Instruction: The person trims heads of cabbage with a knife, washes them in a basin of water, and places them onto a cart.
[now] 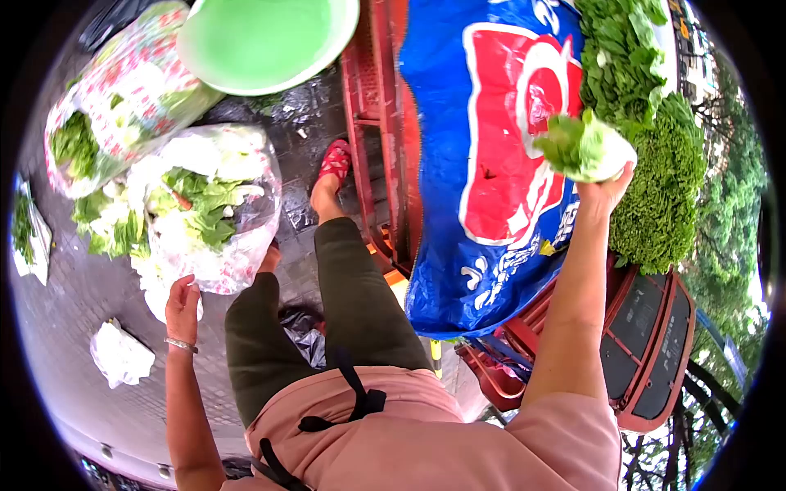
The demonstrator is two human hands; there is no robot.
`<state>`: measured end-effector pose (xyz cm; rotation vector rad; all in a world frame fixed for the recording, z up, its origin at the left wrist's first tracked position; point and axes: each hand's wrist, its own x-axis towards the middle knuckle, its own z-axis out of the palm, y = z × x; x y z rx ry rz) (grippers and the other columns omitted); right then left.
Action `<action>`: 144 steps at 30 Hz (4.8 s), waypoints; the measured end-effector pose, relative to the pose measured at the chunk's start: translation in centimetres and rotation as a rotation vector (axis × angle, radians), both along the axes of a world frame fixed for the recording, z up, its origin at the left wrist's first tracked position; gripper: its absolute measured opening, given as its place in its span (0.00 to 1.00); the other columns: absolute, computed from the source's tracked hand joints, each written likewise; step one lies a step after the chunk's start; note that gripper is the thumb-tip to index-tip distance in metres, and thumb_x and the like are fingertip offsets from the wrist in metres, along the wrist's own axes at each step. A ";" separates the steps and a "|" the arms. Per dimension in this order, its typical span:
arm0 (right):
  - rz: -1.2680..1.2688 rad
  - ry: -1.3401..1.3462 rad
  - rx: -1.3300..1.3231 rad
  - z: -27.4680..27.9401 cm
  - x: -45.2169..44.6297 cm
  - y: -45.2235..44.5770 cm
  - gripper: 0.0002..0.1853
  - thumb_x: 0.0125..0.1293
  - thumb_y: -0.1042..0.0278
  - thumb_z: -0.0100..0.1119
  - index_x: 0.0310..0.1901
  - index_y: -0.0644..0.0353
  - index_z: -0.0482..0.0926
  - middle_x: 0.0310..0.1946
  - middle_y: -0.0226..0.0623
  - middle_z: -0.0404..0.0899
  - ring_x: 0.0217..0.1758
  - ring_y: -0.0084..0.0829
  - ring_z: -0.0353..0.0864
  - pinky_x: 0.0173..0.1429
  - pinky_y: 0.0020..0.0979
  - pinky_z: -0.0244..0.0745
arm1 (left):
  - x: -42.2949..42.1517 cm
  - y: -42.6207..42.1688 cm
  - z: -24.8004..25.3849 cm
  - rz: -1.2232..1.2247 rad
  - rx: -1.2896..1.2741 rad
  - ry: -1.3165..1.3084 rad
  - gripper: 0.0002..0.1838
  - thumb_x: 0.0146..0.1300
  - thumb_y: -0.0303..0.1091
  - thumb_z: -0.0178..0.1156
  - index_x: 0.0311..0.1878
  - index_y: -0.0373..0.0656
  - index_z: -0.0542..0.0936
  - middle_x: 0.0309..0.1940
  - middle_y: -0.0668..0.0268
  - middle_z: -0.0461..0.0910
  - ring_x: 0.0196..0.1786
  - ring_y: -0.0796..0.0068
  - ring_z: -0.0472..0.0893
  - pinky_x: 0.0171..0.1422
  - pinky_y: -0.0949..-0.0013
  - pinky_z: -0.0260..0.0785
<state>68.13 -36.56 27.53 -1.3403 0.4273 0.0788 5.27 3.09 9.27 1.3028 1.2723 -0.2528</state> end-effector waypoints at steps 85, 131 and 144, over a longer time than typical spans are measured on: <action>2.033 0.874 -1.099 -44.1 -38.7 34.6 0.29 0.54 0.46 0.65 0.51 0.60 0.75 0.40 0.34 0.79 0.38 0.24 0.80 0.35 0.26 0.76 | 0.8 -8.7 -20.3 0.840 -0.562 -0.041 0.25 0.64 0.50 0.62 0.54 0.38 0.77 0.42 0.62 0.81 0.47 0.72 0.80 0.55 0.69 0.71; 1.985 0.686 -0.377 -29.4 -52.8 29.9 0.49 0.53 0.57 0.75 0.70 0.67 0.55 0.57 0.50 0.74 0.56 0.29 0.77 0.56 0.30 0.74 | -4.5 -8.4 -13.0 1.272 -0.439 -0.439 0.39 0.59 0.58 0.65 0.63 0.39 0.66 0.55 0.58 0.73 0.52 0.69 0.77 0.56 0.63 0.73; 1.831 0.772 -0.561 -29.1 -52.0 29.9 0.27 0.53 0.66 0.72 0.52 0.69 0.73 0.42 0.40 0.82 0.43 0.28 0.82 0.48 0.28 0.77 | -4.3 -9.0 -14.2 1.442 -0.780 -0.611 0.30 0.67 0.50 0.55 0.65 0.39 0.67 0.56 0.55 0.77 0.55 0.61 0.80 0.61 0.58 0.74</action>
